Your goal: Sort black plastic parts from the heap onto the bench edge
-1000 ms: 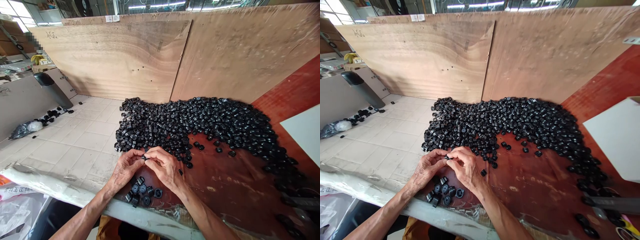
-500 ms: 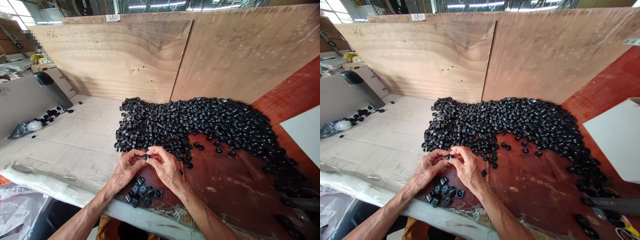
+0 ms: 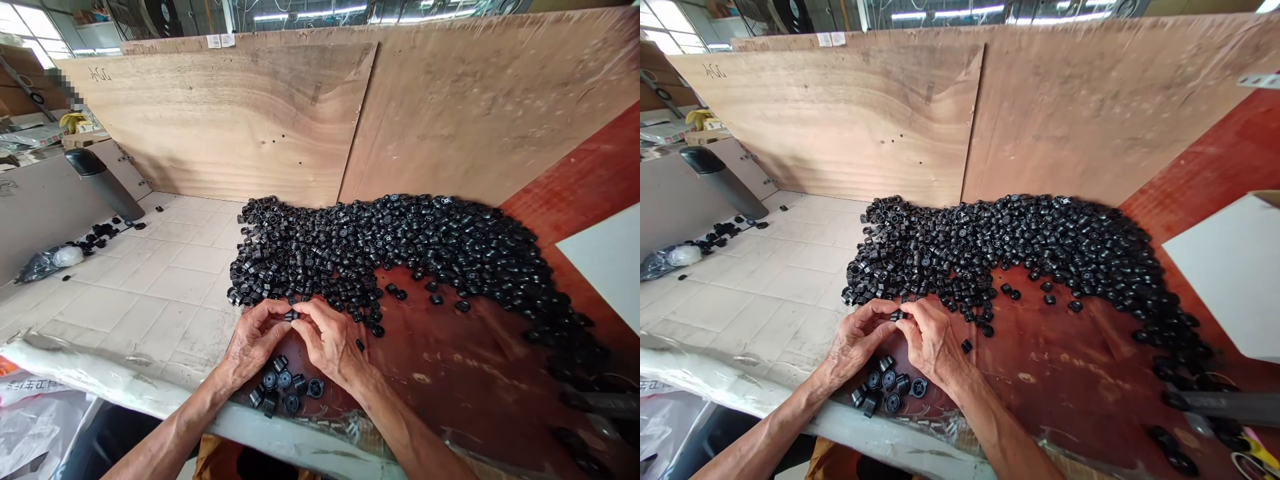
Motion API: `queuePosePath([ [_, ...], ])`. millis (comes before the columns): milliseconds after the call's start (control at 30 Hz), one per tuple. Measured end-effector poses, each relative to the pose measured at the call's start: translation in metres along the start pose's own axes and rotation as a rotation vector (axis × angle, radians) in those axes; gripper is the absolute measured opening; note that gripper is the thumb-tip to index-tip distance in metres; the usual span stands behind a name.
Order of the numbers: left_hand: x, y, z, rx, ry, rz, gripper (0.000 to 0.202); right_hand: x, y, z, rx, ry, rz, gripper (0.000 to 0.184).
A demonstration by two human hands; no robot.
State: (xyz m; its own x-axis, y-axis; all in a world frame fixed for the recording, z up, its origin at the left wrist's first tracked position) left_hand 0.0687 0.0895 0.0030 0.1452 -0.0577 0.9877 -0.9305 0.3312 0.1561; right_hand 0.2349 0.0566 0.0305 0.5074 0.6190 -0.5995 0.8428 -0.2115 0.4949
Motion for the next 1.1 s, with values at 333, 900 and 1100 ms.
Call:
queuePosePath([
  [333,0.007,0.003,0.004,0.018,-0.282,-0.312,0.023,0.012,-0.013,0.004,-0.014,-0.058,0.090,0.033],
  [900,0.011,0.004,0.003,0.043,-0.160,-0.199,0.016,0.003,-0.003,0.000,-0.093,-0.022,0.045,0.026],
  [1100,0.009,0.003,0.002,0.021,-0.172,-0.229,0.017,0.005,-0.008,0.002,-0.018,-0.039,0.033,0.026],
])
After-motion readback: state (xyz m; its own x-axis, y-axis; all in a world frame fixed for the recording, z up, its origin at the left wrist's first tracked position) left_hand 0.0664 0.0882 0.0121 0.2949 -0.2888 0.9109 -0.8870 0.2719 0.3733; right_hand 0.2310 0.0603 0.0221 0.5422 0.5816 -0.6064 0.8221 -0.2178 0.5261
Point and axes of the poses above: each hand's wrist, its own z-axis away from the middle knuckle, its own y-axis out of the back of the hand, x = y × z, the point moved 5 cm from there along -z, towards the middle knuckle, and after that the axes turned 10 degrees about y, right-handed, at the moved point
